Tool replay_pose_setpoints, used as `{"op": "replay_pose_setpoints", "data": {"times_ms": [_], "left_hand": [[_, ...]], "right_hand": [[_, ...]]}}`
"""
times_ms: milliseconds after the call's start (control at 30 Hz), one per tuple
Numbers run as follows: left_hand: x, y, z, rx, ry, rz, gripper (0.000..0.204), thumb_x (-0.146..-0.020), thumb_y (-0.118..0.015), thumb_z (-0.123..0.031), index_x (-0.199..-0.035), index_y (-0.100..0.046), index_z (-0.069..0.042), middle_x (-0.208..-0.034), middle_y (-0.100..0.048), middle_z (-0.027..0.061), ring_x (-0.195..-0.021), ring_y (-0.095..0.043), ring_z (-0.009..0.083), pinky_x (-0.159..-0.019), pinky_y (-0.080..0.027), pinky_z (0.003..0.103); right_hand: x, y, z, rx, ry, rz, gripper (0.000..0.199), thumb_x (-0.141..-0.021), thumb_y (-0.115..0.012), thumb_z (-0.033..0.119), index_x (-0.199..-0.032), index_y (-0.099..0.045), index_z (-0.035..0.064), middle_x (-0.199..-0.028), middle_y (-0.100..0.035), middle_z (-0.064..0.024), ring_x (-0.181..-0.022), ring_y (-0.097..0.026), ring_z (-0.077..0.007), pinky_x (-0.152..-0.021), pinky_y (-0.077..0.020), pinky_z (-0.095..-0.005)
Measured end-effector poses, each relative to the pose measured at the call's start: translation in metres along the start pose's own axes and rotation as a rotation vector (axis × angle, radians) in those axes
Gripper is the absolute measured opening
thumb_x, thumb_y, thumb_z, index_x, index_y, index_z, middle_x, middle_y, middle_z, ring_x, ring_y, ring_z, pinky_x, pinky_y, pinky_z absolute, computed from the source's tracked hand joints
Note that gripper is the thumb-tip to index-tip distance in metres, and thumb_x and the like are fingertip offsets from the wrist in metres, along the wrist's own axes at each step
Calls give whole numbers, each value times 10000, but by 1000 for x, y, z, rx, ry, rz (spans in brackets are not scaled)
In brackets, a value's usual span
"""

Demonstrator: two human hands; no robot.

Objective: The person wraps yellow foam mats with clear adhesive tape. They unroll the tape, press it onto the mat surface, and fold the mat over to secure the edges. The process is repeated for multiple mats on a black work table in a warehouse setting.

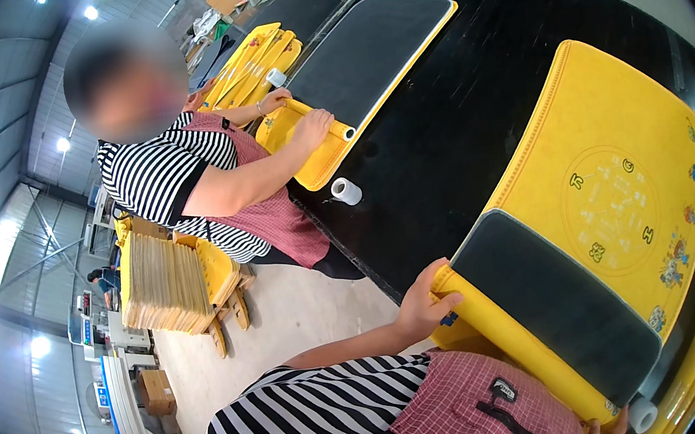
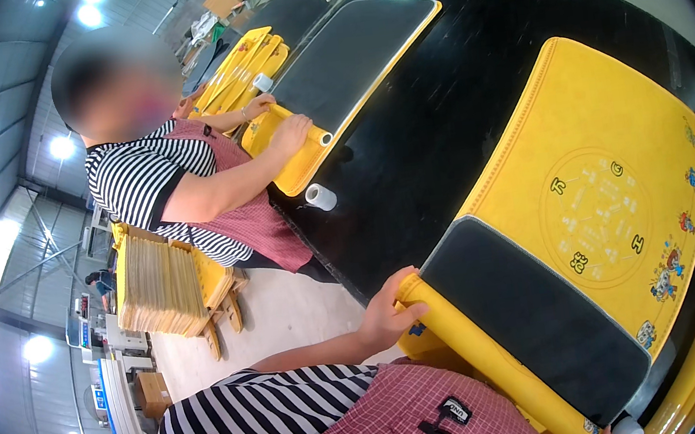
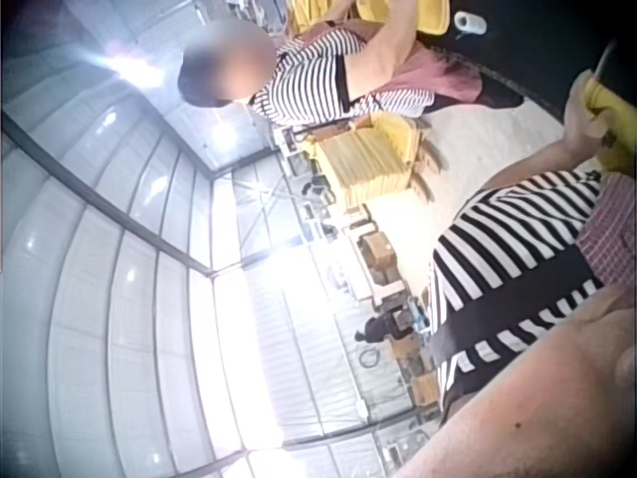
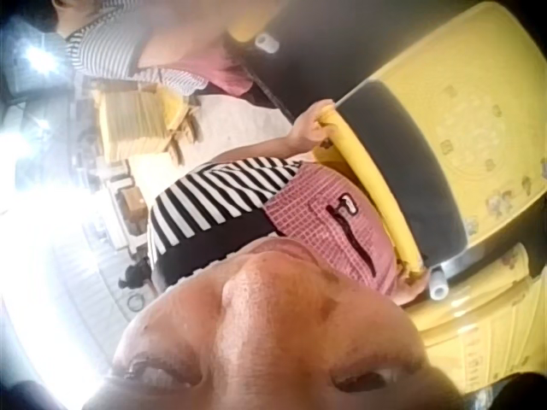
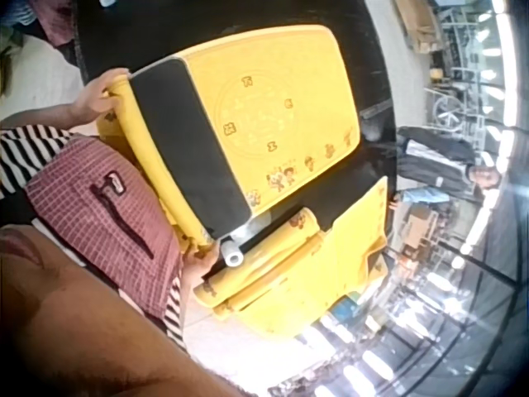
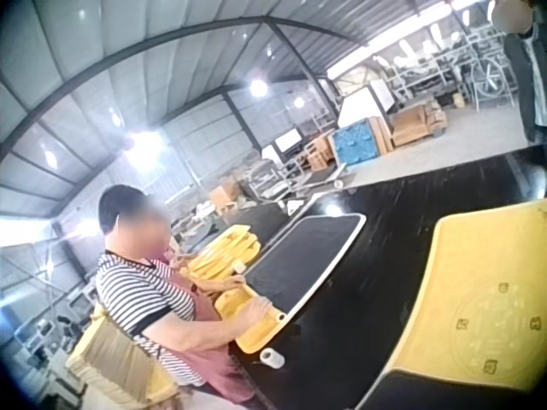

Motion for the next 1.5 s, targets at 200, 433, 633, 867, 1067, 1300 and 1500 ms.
{"op": "replay_pose_setpoints", "data": {"times_ms": [200, 433, 633, 867, 1067, 1300, 1500], "left_hand": [[2, -1, 6, 17, 8, 24, 661, -972, -674, -262, -1502, -354, -32, -1318, -547, 152, -1245, -539, 259, -1093, -437, 359], [0, -3, 6, -43, -4, 18, 673, -979, -666, -266, -1513, -334, -27, -1320, -541, 156, -1247, -535, 263, -1092, -435, 361], [3, -5, 5, -62, -12, -2, 685, -980, -665, -287, -1520, -329, -34, -1335, -537, 165, -1255, -537, 276, -1087, -439, 369], [-2, -4, 9, -192, -99, -86, 721, -911, -746, -269, -1476, -409, 27, -1372, -526, 253, -1275, -545, 347, -1083, -435, 399], [3, -1, 15, -217, -164, -85, 736, -923, -710, -262, -1512, -364, 13, -1418, -515, 246, -1305, -538, 337, -1101, -420, 383], [-3, -6, -8, -154, -168, -54, 690, -926, -707, -167, -1504, -376, 12, -1406, -470, 259, -1301, -499, 365, -1112, -412, 408], [-4, -17, -30, -621, -651, -266, 495, -879, -717, -204, -1345, -600, -84, -1478, -479, 247, -1358, -471, 420, -1132, -345, 515]], "right_hand": [[1, -8, -29, 69, 111, -13, 574, -844, -770, -3, -1386, -586, 33, -1378, -548, -162, -1224, -565, -287, -1044, -500, -403], [-3, -7, -26, 205, 244, -51, 614, -829, -830, 126, -1387, -590, 38, -1331, -599, -175, -1213, -580, -320, -1047, -490, -419], [-8, -6, -44, 315, 314, -82, 677, -788, -879, 293, -1346, -616, 16, -1249, -651, -185, -1148, -623, -354, -992, -522, -436], [-5, -5, -38, 293, 493, -86, 628, -882, -788, 364, -1352, -593, -3, -1253, -630, -239, -1117, -613, -412, -971, -513, -482], [-6, -7, -15, 222, 207, -12, 715, -714, -797, 137, -1370, -533, 30, -1288, -565, -220, -1188, -560, -454, -1002, -477, -493], [-10, 2, 15, 225, 181, 15, 661, -770, -751, 187, -1346, -522, -43, -1298, -571, -248, -1173, -581, -438, -995, -494, -471], [-11, 10, 27, 236, -38, 100, 713, -813, -772, 288, -1412, -532, -14, -1349, -549, -248, -1190, -599, -419, -995, -510, -456]]}}
Point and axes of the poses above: each hand's wrist, its own x-axis away from the middle knuckle, its own y-axis out of the back of the hand, z = x × y, the point moved 3 cm from there along -x, towards the middle knuckle
